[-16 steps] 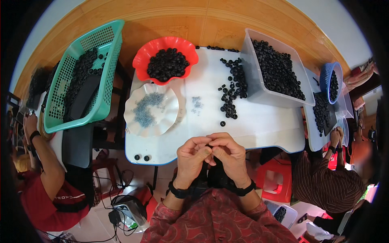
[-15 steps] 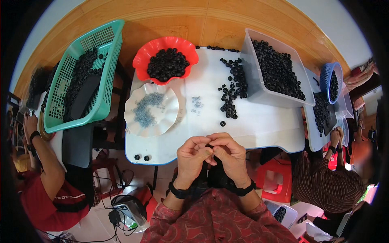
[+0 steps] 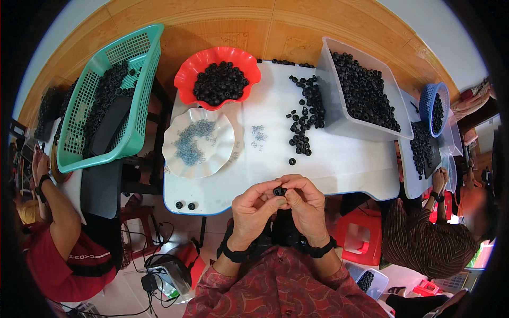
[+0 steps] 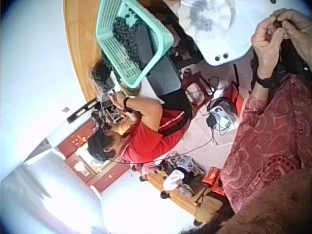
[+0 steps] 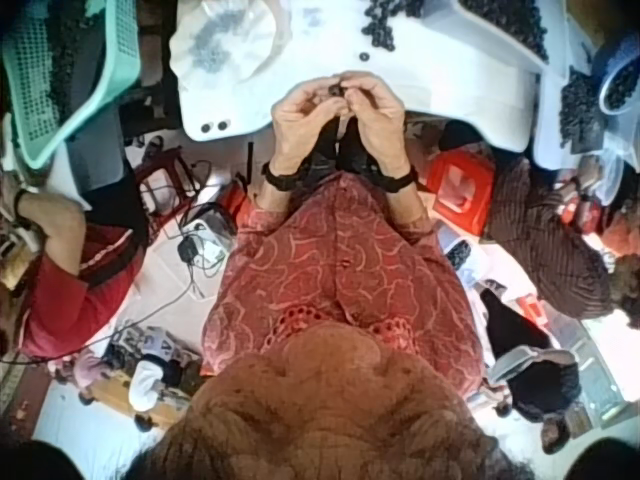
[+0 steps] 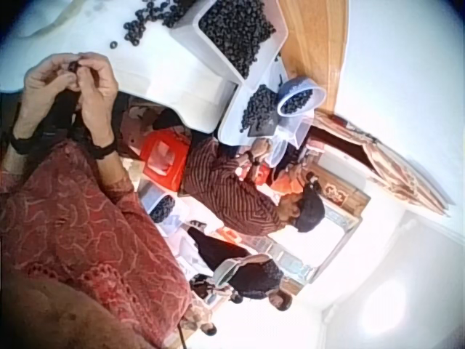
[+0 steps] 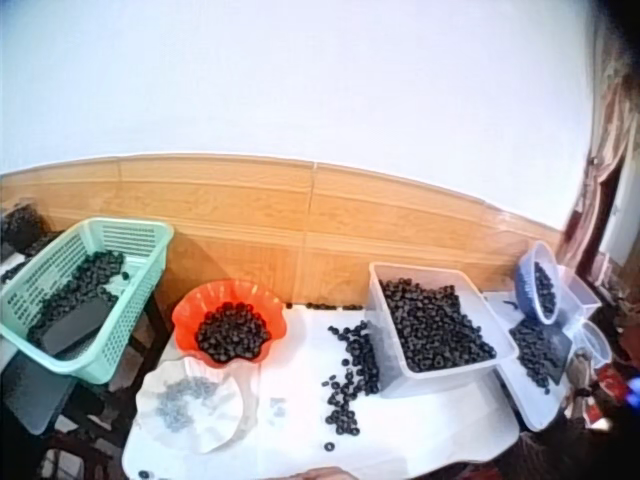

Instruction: Assembling small black circular components by inserting tiny silver/blue metal pieces into them at a communal workbench.

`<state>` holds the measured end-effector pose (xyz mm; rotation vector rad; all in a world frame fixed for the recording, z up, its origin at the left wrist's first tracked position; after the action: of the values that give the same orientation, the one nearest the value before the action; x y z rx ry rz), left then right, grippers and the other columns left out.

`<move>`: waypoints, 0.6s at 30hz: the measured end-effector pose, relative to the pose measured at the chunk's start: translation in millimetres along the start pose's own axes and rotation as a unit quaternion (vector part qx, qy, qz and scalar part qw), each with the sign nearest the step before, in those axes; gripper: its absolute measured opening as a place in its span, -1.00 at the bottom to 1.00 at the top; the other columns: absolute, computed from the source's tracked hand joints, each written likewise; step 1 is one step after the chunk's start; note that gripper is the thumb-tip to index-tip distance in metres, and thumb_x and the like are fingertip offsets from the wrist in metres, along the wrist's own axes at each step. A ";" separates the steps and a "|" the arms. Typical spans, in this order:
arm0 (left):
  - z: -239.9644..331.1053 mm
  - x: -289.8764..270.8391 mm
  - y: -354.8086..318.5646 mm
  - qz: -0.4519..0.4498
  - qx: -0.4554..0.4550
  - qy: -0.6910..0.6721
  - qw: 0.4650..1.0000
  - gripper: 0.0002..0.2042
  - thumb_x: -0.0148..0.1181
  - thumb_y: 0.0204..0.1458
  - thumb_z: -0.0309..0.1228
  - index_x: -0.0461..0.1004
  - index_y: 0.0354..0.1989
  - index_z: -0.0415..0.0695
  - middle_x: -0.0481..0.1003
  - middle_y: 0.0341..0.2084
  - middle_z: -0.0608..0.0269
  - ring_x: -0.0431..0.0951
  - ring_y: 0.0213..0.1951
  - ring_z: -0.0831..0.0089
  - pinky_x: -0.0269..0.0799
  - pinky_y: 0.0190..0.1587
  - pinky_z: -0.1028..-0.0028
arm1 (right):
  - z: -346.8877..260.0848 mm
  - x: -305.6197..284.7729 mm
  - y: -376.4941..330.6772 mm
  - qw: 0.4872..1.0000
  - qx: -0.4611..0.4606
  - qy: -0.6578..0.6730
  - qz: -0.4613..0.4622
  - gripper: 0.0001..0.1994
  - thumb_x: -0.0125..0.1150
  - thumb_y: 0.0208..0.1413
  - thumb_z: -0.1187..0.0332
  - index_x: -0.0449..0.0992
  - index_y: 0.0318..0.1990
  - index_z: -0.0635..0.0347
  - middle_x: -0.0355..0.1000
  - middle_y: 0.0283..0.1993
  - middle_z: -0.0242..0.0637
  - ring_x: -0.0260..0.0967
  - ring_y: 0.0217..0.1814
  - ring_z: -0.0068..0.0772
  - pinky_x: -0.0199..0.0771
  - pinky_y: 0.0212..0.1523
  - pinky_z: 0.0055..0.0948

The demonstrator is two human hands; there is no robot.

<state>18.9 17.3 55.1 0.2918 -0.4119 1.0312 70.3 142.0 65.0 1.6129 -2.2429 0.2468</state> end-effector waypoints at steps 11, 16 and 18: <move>-0.8 -4.9 3.6 -0.015 0.008 -0.039 0.999 -0.73 0.05 0.22 -0.59 0.47 0.08 -0.30 0.53 -0.32 0.20 0.57 -0.34 0.51 0.56 -0.21 0.54 | -4.4 0.8 -1.6 0.998 -0.019 -0.062 -0.004 -0.90 0.13 0.23 0.54 0.45 -0.13 0.31 0.38 0.01 -0.26 0.38 -0.09 -0.54 0.43 -0.08 -0.56; -3.5 -10.0 3.1 -0.020 -0.039 -0.072 0.996 -0.74 0.07 0.22 -0.55 0.46 0.07 -0.32 0.52 -0.35 0.22 0.55 -0.38 0.53 0.59 -0.26 0.52 | -6.1 3.1 -3.4 0.987 -0.057 -0.148 -0.004 -0.87 0.15 0.18 0.61 0.44 -0.13 0.34 0.37 -0.01 -0.22 0.39 -0.09 -0.52 0.43 -0.07 -0.54; -2.9 -9.9 3.5 -0.021 -0.039 -0.073 0.996 -0.73 0.08 0.22 -0.54 0.46 0.06 -0.33 0.52 -0.36 0.23 0.54 -0.39 0.55 0.60 -0.29 0.52 | -5.8 2.3 -3.7 0.983 -0.061 -0.175 -0.003 -0.85 0.19 0.16 0.60 0.45 -0.12 0.35 0.37 0.00 -0.21 0.41 -0.09 -0.50 0.46 -0.09 -0.55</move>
<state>12.0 12.6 48.0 0.3043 -0.5742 0.9535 74.3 140.7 70.9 1.7028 -2.4496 -0.1897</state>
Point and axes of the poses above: each hand's wrist, its own y-axis towards the middle knuckle, its own x-axis out of the palm, z = x × y, the point moved 2 cm from there along y, towards the middle knuckle
